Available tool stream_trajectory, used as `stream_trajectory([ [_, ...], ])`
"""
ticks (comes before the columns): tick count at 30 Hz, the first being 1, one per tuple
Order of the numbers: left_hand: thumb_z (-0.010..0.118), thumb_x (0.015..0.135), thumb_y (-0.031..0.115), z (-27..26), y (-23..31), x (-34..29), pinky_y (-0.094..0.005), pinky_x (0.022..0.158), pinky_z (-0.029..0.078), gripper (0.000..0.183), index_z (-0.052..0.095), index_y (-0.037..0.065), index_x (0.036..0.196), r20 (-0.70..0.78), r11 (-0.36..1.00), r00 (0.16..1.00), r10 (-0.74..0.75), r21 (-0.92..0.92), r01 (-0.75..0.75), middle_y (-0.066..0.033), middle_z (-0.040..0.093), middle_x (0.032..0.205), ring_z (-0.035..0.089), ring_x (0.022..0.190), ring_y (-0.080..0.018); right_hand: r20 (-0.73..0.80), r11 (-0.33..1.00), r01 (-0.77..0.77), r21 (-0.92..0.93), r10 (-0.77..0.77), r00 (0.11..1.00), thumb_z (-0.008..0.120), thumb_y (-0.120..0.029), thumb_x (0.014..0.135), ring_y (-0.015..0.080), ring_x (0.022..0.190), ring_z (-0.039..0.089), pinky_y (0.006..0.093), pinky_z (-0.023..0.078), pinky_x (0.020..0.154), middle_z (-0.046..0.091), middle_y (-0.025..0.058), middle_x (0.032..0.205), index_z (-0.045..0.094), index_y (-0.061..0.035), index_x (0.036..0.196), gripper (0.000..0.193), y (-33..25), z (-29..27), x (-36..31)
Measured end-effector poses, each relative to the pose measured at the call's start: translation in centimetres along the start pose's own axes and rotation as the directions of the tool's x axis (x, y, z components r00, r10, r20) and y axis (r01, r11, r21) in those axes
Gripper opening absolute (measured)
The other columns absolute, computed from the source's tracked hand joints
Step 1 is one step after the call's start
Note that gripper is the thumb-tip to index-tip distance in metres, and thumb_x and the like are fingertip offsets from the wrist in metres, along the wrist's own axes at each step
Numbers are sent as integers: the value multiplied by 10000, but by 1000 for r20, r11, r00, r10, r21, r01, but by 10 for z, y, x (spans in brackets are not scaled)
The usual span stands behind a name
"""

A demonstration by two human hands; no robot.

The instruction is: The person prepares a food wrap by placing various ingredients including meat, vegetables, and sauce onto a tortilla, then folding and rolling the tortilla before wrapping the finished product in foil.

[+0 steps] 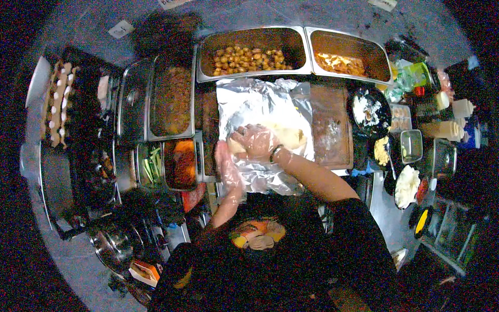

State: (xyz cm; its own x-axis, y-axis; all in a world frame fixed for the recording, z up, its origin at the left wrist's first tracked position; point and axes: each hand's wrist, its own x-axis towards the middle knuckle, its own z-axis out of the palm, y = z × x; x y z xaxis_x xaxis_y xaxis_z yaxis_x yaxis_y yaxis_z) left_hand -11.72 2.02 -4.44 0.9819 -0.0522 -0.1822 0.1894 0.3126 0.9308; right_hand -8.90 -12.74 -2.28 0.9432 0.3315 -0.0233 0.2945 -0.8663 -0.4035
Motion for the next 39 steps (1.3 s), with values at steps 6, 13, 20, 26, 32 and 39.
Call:
stream_trajectory([
  [6, 397, 984, 284, 10, -9, 16, -358, 1118, 196, 529, 292, -28, 1398, -4, 991, 999, 34, 130, -33, -160, 328, 1443, 313, 1330, -237, 13, 998, -27, 62, 27, 1000, 621, -504, 761, 313, 1022, 573, 454, 467, 863, 573, 125, 1127, 517, -113, 1188, 588, 0, 2, 1],
  [13, 483, 944, 225, 1, 10, -4, -363, 1105, 235, 539, 307, -13, 1395, -118, 995, 989, -88, -51, 82, -136, 345, 1434, 343, 1311, -237, -5, 995, -45, 86, 46, 999, 596, -522, 785, 322, 1018, 574, 455, 468, 862, 577, 123, 1125, 518, -103, 1179, 581, 3, -3, -3],
  [20, 493, 940, 205, 4, -3, -3, -354, 1097, 244, 584, 253, -50, 1409, -104, 989, 984, -143, 24, 147, -155, 330, 1437, 327, 1314, -228, -75, 997, -4, 82, 10, 997, 607, -530, 768, 306, 944, 606, 439, 494, 811, 597, 108, 1065, 528, -111, 1149, 572, 3, -1, -2],
  [26, 489, 959, 168, 8, -12, 7, -335, 1089, 250, 541, 272, -49, 1405, -61, 996, 995, -81, 33, 83, -159, 332, 1439, 332, 1314, -214, -99, 997, -8, 82, 16, 995, 615, -448, 772, 305, 935, 602, 432, 482, 805, 590, 113, 1057, 509, -106, 1188, 548, 6, 3, -4],
  [32, 506, 959, 172, -12, -46, 24, -317, 1022, 336, 460, 387, -51, 1344, -130, 943, 981, 147, 316, -100, -149, 438, 1337, 435, 1204, -202, -99, 996, 23, 90, -14, 995, 606, -456, 783, 301, 928, 609, 439, 494, 805, 598, 107, 1070, 522, -100, 1167, 531, 7, 4, -2],
  [39, 503, 967, 239, 0, -27, 30, -309, 971, 384, 414, 503, -54, 1260, -82, 952, 997, 11, 306, 15, -141, 574, 1203, 538, 1082, -207, -127, 987, 27, 157, -7, 992, 576, -429, 802, 320, 935, 611, 447, 485, 835, 616, 124, 1056, 531, -103, 1162, 488, 13, 3, -3],
])
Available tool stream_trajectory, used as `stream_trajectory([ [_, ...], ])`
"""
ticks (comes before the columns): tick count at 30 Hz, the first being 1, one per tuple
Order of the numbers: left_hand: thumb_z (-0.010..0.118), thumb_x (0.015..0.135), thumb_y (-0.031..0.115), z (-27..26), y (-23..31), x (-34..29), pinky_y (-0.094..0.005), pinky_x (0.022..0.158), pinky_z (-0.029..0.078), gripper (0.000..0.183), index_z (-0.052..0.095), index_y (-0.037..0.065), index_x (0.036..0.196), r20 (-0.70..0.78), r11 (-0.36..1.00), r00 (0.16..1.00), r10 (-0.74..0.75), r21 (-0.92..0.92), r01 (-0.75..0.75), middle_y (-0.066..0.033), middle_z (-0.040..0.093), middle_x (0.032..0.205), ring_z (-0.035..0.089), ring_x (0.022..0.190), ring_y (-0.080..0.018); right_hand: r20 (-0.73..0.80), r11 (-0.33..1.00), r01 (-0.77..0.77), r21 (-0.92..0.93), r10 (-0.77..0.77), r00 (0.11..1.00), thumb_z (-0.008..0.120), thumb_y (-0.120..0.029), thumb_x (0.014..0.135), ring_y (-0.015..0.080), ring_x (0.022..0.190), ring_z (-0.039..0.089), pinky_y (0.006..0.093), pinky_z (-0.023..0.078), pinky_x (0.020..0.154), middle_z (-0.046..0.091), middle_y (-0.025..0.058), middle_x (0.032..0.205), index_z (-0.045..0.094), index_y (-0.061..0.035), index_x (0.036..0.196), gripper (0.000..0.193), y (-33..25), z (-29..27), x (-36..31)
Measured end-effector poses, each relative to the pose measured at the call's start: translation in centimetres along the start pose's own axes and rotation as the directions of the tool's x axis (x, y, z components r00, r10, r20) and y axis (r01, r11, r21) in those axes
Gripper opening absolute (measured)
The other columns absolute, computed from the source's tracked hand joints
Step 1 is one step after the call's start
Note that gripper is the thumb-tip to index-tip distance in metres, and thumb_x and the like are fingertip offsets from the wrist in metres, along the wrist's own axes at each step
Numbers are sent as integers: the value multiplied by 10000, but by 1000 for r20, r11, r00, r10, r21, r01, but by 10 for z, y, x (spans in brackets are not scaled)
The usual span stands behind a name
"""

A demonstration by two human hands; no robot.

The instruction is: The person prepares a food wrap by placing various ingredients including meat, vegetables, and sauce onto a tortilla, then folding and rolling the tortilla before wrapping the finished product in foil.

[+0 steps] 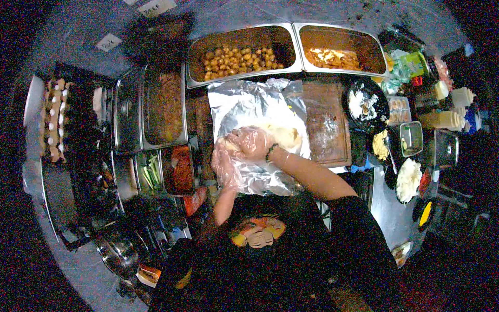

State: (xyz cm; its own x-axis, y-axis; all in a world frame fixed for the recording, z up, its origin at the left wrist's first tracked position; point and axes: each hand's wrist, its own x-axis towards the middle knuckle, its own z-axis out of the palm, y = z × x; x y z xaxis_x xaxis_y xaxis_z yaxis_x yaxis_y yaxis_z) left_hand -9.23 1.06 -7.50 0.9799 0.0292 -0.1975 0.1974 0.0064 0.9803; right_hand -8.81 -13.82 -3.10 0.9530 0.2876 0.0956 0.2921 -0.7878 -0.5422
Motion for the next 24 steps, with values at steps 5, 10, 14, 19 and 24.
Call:
stream_trajectory([
  [5, 494, 969, 251, 1, -4, 9, -310, 952, 398, 419, 507, -53, 1258, 72, 993, 995, -72, 101, 65, -140, 591, 1188, 545, 1069, -193, 107, 997, -70, 14, 69, 992, 523, -399, 839, 325, 944, 607, 456, 480, 849, 622, 130, 1062, 545, -112, 1166, 436, -1, -1, 2],
  [10, 461, 975, 238, 16, -7, 10, -330, 949, 403, 381, 540, -54, 1207, -23, 991, 1000, 9, -136, -12, -147, 587, 1200, 541, 1091, -197, -58, 1000, -16, -1, 16, 998, 505, -375, 853, 302, 990, 588, 441, 480, 861, 611, 113, 1095, 551, -114, 1177, 418, 6, 15, -1],
  [14, 475, 957, 198, 16, -10, 18, -355, 962, 403, 338, 559, -51, 1170, 0, 986, 997, -72, -149, 71, -170, 581, 1186, 540, 1107, -233, -114, 999, 25, -28, -28, 993, 492, -352, 867, 286, 1019, 568, 426, 485, 857, 599, 97, 1111, 574, -120, 1160, 383, 12, 21, 1],
  [19, 538, 887, 183, 9, 6, 23, -407, 1015, 366, 469, 443, -33, 1292, 359, 633, 762, 538, 424, -647, -217, 465, 1293, 448, 1215, -335, -160, 997, -72, 19, 74, 984, 491, -332, 875, 297, 1003, 570, 425, 489, 844, 603, 97, 1079, 613, -90, 1080, 340, 12, 27, 0],
  [24, 863, 508, 377, -3, 14, 33, -460, 1088, 286, 1120, 293, 1, 1396, 685, 536, 627, 371, 393, -747, -192, 357, 1401, 332, 1293, -392, -91, 963, -161, 215, 184, 979, 491, -341, 887, 316, 1009, 565, 429, 492, 815, 602, 125, 1059, 609, -58, 1064, 354, 14, 7, 0],
])
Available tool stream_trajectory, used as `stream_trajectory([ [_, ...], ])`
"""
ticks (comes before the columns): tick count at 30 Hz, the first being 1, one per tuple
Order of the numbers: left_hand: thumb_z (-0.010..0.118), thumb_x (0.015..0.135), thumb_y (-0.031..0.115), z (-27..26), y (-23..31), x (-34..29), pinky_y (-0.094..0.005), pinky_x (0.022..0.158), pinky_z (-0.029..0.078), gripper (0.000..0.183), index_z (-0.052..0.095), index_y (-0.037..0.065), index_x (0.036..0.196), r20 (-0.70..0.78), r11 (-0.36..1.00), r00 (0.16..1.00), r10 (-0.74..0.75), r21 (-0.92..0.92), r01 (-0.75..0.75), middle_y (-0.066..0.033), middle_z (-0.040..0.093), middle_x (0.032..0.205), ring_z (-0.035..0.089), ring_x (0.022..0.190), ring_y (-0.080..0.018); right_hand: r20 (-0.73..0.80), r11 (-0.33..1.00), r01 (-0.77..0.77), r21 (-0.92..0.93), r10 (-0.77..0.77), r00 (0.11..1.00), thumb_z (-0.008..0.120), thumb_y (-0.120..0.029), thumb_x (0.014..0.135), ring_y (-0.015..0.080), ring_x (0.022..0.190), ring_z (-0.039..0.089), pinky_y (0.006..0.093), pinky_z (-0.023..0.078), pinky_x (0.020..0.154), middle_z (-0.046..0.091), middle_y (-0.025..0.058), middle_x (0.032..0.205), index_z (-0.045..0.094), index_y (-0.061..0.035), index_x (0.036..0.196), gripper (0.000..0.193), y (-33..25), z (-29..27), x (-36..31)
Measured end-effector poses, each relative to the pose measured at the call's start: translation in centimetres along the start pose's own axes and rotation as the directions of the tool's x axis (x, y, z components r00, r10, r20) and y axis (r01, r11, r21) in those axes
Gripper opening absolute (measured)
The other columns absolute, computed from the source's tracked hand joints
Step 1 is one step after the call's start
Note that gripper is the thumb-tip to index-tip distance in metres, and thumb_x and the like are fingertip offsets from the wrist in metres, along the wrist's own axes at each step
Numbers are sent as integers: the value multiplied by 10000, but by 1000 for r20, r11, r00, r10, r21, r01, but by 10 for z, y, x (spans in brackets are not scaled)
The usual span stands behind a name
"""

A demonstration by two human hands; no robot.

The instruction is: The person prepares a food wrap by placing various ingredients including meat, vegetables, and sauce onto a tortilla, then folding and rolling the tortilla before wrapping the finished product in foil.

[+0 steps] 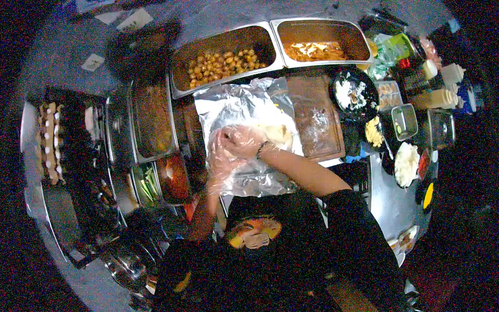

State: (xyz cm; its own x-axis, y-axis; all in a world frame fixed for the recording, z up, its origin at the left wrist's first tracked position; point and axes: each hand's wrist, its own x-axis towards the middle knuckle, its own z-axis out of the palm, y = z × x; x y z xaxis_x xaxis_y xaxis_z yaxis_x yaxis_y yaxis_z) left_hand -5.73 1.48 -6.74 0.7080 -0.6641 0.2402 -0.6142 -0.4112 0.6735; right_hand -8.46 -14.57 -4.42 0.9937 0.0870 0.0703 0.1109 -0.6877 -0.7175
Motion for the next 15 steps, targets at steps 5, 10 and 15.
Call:
stream_trajectory([
  [5, 877, 442, 332, -4, -17, -3, -488, 1027, 365, 1081, 385, 16, 1351, 27, 967, 995, 92, 236, -96, -217, 423, 1327, 376, 1258, -398, -69, 988, 40, -149, -51, 996, 536, -395, 862, 328, 1041, 536, 455, 423, 894, 587, 172, 1070, 590, -48, 1116, 433, -12, -30, -31],
  [10, 825, 532, 391, -13, -16, 14, -475, 974, 402, 841, 506, 28, 1221, 91, 919, 950, 299, 240, -313, -156, 547, 1123, 488, 1123, -337, -61, 890, -80, -448, 59, 996, 610, -532, 776, 342, 1094, 479, 473, 369, 939, 538, 162, 1183, 492, -50, 1256, 691, 2, -49, -78],
  [15, 799, 560, 459, -22, 3, 28, -432, 864, 438, 828, 518, 91, 1246, 257, 856, 903, 344, 310, -415, -76, 585, 1076, 556, 975, -245, -13, 833, -87, -547, 96, 995, 619, -591, 700, 308, 1035, 502, 467, 412, 835, 539, 118, 1171, 436, -122, 1334, 810, 15, -37, -73],
])
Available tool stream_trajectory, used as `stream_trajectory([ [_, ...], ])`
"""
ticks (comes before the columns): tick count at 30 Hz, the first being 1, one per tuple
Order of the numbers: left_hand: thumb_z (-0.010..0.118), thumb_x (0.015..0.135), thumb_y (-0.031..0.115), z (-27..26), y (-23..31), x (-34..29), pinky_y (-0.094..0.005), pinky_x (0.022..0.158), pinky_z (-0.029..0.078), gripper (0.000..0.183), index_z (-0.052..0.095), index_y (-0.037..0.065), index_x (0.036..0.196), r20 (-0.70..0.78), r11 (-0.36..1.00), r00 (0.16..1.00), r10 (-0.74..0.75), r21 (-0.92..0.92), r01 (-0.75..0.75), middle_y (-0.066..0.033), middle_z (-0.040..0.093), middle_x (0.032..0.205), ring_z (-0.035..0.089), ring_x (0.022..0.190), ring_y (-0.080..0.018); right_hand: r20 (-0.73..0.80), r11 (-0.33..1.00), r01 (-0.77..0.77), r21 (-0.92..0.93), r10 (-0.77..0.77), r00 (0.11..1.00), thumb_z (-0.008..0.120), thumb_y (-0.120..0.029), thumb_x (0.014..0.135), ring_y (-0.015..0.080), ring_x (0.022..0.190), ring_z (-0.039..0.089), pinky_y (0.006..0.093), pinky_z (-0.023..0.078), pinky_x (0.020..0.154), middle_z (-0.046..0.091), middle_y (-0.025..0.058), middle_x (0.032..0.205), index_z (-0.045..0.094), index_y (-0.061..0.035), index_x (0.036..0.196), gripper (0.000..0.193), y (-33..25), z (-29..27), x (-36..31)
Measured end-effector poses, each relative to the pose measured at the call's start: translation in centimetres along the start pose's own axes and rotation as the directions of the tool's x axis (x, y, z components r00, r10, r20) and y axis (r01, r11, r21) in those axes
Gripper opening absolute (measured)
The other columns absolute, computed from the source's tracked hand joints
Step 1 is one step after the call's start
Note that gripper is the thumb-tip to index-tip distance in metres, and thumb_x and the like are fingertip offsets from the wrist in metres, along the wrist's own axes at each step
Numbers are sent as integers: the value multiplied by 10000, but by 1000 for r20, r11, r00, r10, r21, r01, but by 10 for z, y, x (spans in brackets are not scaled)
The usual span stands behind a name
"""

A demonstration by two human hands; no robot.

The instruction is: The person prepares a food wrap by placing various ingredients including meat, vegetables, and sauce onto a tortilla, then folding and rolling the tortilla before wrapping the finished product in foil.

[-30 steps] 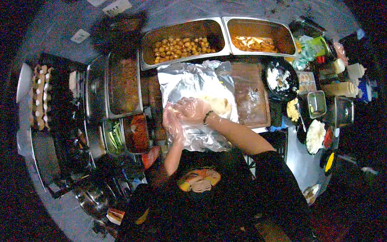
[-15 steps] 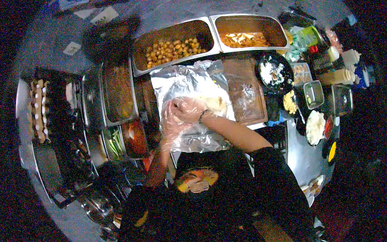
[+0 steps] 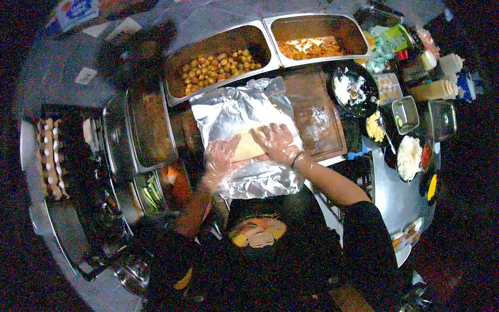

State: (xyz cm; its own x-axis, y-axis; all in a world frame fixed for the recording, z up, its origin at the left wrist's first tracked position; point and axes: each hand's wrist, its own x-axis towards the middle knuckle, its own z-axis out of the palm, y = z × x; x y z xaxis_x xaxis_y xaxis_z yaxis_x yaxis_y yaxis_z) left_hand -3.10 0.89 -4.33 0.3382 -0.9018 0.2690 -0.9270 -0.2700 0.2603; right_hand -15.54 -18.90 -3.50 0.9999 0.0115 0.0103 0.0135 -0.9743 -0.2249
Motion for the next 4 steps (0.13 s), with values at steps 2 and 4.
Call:
stream_trajectory([
  [2, 776, 581, 503, 3, -1, 2, -401, 802, 435, 822, 513, 141, 1271, 93, 998, 996, -13, 69, 7, -44, 598, 1093, 566, 880, -208, -4, 1000, -2, -27, 2, 1000, 621, -580, 706, 289, 1022, 504, 463, 415, 812, 541, 94, 1174, 424, -137, 1346, 804, 5, 7, -3],
  [4, 780, 615, 466, 5, -3, 5, -417, 833, 435, 801, 493, 160, 1297, 162, 998, 985, -58, 21, 56, -64, 595, 1118, 568, 929, -224, 28, 999, 19, 29, -19, 999, 650, -568, 688, 310, 1006, 514, 467, 410, 810, 557, 124, 1159, 448, -130, 1332, 804, 12, 16, 1],
])
